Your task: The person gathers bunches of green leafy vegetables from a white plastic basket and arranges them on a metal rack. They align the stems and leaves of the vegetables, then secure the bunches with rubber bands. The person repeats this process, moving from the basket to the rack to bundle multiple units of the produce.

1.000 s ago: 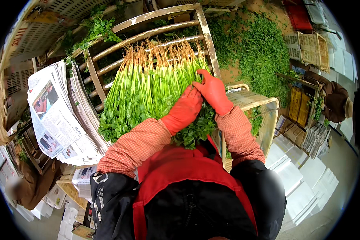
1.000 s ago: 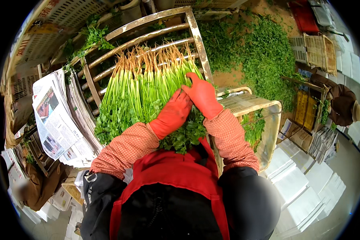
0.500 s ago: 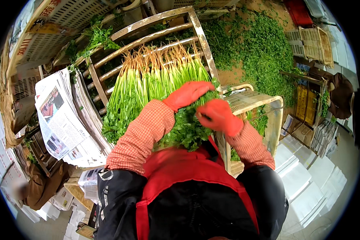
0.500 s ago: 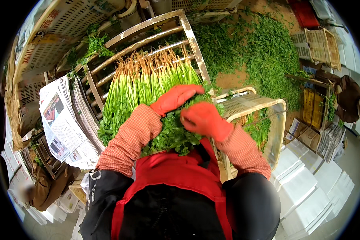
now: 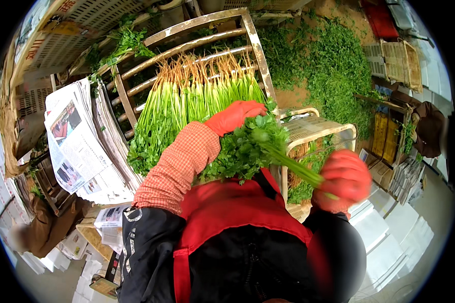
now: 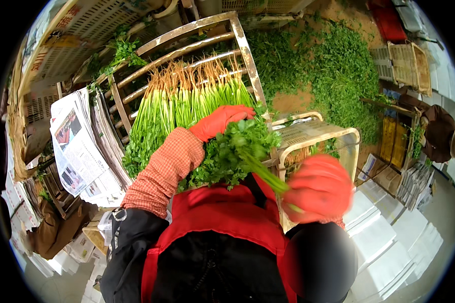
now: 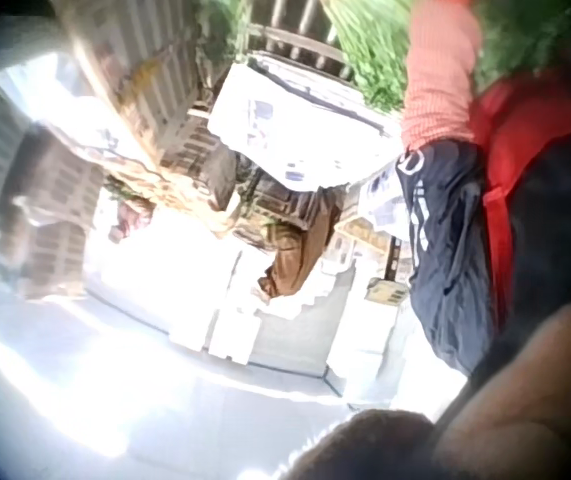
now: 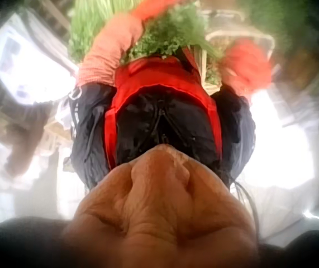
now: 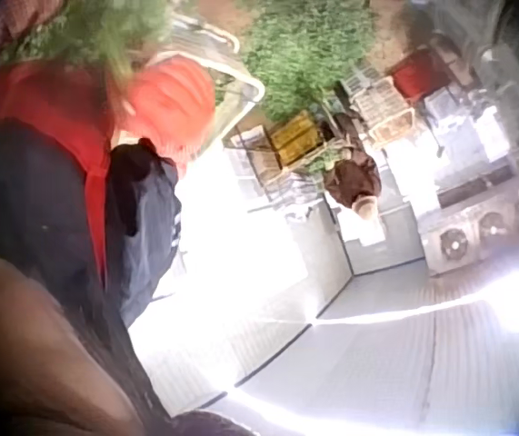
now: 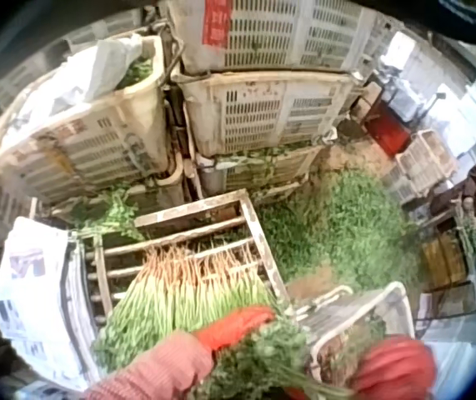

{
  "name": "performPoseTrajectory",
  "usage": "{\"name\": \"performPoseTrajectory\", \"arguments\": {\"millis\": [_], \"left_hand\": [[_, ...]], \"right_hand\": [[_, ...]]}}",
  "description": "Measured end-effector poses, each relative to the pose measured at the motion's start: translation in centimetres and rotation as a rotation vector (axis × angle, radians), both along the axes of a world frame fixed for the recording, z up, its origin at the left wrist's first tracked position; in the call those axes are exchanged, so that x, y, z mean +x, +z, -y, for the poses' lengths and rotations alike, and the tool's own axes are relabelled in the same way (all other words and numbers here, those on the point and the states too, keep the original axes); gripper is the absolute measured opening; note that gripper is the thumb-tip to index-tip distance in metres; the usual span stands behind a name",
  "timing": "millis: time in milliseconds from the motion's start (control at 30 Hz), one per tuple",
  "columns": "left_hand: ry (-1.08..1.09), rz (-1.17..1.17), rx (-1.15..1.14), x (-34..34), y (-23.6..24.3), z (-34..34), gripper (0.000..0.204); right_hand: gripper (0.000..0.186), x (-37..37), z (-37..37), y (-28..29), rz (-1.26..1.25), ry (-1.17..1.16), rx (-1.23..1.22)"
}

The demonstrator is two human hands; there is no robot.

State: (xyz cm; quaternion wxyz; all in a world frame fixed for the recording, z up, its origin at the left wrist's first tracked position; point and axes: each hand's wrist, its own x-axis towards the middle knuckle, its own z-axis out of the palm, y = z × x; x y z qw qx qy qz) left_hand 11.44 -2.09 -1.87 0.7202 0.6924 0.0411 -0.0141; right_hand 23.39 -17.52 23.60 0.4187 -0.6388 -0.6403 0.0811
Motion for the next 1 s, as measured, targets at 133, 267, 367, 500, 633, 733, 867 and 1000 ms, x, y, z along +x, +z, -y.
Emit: {"name": "performPoseTrajectory", "arguments": {"millis": [133, 267, 367, 500, 633, 733, 867, 1000], "left_hand": [[0.014, 0.134, 0.085, -0.3, 0.5, -0.4, 0.036], [0.046, 0.03, 0.164, -0.1, -0.1, 0.8, 0.03], [0.055, 0.097, 0.232, 0.4, 0.2, 1.1, 0.027], [0.053, 0.262, 0.55, -0.4, -0.5, 2.2, 0.024], [0.043, 0.329, 0.609, -0.4, 0.0, 2.8, 0.024], [-0.061, 0.265, 0.686, 0.0, 1.9, 2.2, 0.027], [-0.026, 0.282, 0.768, -1.0, 2.3, 2.5, 0.031], [0.092, 0.261, 0.796, -1.6, 3.0, 2.6, 0.034]], "right_hand": [[0.012, 1.0, -0.1, 0.7, -0.092, -0.255, 0.325], [0.013, 6.8, 4.5, 3.9, -0.419, -0.185, 0.596], [0.022, 13.6, 5.6, 5.2, -0.37, -0.52, 0.696], [0.029, 14.4, -0.5, -6.9, -0.572, -0.948, -0.2], [0.034, 6.0, -7.7, -17.2, -0.55, -0.594, -0.793], [0.027, 4.3, -9.8, -22.5, -0.093, -0.5, -0.863], [0.022, 3.2, -10.1, -22.3, -0.072, -0.576, -0.722], [0.018, 2.3, -11.2, -21.9, -0.105, -0.523, -0.468]]}}
